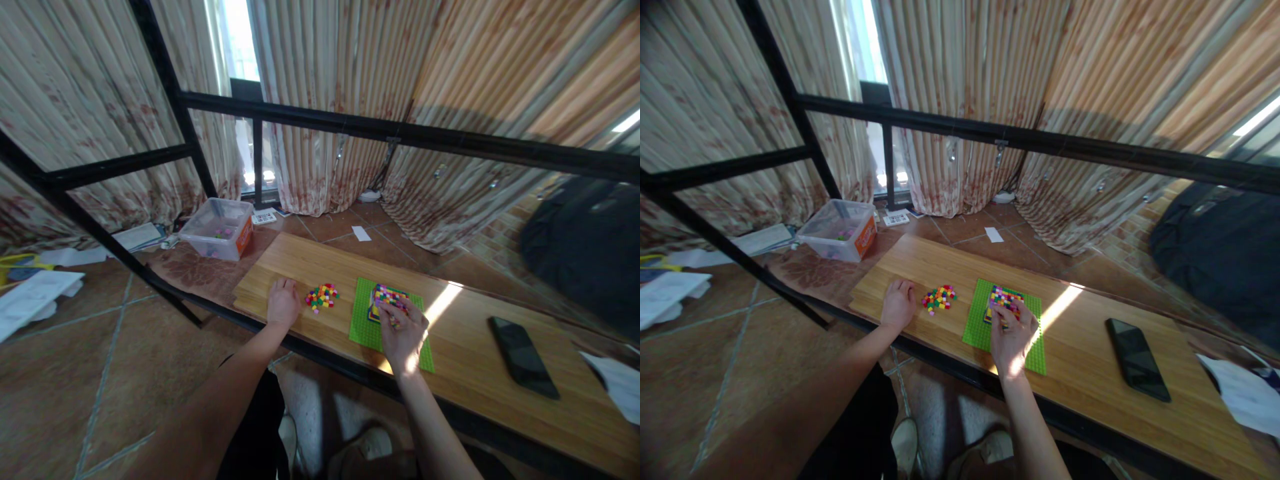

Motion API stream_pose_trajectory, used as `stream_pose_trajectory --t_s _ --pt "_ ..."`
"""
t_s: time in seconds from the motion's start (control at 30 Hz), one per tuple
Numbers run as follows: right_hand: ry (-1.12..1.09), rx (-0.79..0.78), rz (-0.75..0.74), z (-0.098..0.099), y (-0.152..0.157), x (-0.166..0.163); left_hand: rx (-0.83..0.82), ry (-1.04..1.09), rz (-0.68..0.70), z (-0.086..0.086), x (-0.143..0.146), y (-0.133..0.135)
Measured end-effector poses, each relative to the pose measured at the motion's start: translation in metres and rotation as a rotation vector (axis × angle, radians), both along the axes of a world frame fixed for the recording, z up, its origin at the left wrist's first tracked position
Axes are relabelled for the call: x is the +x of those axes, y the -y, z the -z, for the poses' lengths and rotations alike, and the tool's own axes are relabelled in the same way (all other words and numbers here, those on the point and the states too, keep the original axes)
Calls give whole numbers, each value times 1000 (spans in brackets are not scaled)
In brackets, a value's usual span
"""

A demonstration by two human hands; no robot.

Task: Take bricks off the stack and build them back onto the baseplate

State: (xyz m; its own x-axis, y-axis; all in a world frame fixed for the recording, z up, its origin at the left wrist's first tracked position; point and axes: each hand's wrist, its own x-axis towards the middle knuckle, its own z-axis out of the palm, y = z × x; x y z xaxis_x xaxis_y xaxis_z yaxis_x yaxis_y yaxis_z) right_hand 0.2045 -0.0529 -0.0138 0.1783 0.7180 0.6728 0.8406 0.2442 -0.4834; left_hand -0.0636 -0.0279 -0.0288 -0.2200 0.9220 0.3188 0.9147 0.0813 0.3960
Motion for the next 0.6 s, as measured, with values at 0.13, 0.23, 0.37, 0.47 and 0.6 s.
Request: stream_pose_trajectory --t_s 0.13,0.23,0.37,0.47,0.6 --pt "-128 -51 24 -1 0 -2 8 4 6 0 0 0" --pt "-215 -81 53 -3 -1 -5 -1 -6 -4 -1 0 -1" --pt "-261 -91 70 -4 -3 -7 -10 -22 -6 -3 0 0" --pt "-237 -75 66 -3 -4 -9 -6 -24 -2 -2 0 0" --pt "-136 -41 65 -2 -5 -9 9 -22 -2 0 0 0"
